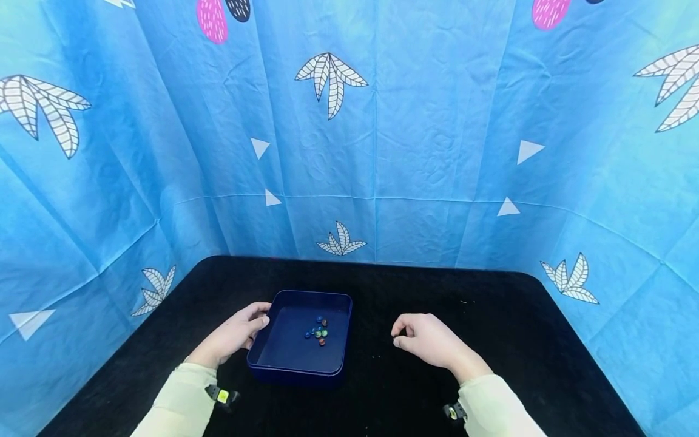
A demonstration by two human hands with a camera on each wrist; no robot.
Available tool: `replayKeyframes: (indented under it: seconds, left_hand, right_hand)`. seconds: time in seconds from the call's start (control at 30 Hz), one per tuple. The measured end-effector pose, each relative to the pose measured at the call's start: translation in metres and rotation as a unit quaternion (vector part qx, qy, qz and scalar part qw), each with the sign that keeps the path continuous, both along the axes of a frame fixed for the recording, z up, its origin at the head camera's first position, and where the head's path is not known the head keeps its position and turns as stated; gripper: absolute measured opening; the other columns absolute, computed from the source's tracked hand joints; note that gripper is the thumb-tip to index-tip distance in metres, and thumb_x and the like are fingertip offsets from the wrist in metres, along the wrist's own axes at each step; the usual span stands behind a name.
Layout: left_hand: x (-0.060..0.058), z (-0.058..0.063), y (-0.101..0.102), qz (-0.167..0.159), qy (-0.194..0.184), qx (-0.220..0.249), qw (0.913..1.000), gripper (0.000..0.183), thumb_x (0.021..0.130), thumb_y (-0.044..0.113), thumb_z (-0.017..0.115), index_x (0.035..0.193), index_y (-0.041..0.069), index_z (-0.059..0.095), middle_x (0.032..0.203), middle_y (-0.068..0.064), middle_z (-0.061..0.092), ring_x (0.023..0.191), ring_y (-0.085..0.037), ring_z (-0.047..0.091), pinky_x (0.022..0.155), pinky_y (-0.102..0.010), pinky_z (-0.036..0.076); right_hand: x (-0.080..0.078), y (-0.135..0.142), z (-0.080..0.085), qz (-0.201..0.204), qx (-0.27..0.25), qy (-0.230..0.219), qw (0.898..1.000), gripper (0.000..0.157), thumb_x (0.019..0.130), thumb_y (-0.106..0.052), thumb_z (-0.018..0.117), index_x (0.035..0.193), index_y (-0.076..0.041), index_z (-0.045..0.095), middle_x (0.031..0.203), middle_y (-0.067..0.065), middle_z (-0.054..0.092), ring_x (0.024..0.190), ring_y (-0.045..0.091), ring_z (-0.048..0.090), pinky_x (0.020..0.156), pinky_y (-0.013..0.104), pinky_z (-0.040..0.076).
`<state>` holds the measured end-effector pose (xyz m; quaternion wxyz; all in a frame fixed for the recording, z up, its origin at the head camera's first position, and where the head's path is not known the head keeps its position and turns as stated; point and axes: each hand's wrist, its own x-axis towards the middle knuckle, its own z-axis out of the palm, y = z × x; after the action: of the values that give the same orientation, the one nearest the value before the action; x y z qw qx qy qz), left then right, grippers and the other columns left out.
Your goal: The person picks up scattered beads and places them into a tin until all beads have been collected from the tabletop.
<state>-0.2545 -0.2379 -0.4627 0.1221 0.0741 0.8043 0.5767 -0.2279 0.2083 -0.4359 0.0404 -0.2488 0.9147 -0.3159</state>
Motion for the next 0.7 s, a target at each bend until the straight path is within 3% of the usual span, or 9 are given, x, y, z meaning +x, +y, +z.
replayKeyframes:
  seconds: [0.23, 0.7]
  left_hand:
    - [0.002, 0.002, 0.001, 0.0, 0.001, 0.004, 1.0, 0.043, 0.106, 0.013, 0.05, 0.145, -0.001, 0.043, 0.107, -0.019, 0.053, 0.074, -0.025, 0.056, 0.059, -0.038, 0.054]
    - [-0.001, -0.001, -0.001, -0.004, 0.002, 0.002, 1.0, 0.046, 0.106, 0.014, 0.049, 0.148, -0.002, 0.039, 0.109, -0.019, 0.052, 0.072, -0.023, 0.054, 0.058, -0.038, 0.052]
  right_hand:
    - [-0.008, -0.015, 0.012, -0.023, -0.029, 0.01, 0.999, 0.009, 0.094, -0.023, 0.071, 0.102, -0.026, 0.07, 0.062, -0.008, 0.049, 0.049, 0.007, 0.04, 0.056, 0.028, 0.045]
    - [-0.029, -0.058, 0.045, -0.022, -0.051, 0.037, 0.998, 0.01, 0.095, -0.025, 0.07, 0.104, -0.029, 0.069, 0.062, -0.006, 0.051, 0.049, 0.009, 0.042, 0.059, 0.032, 0.047]
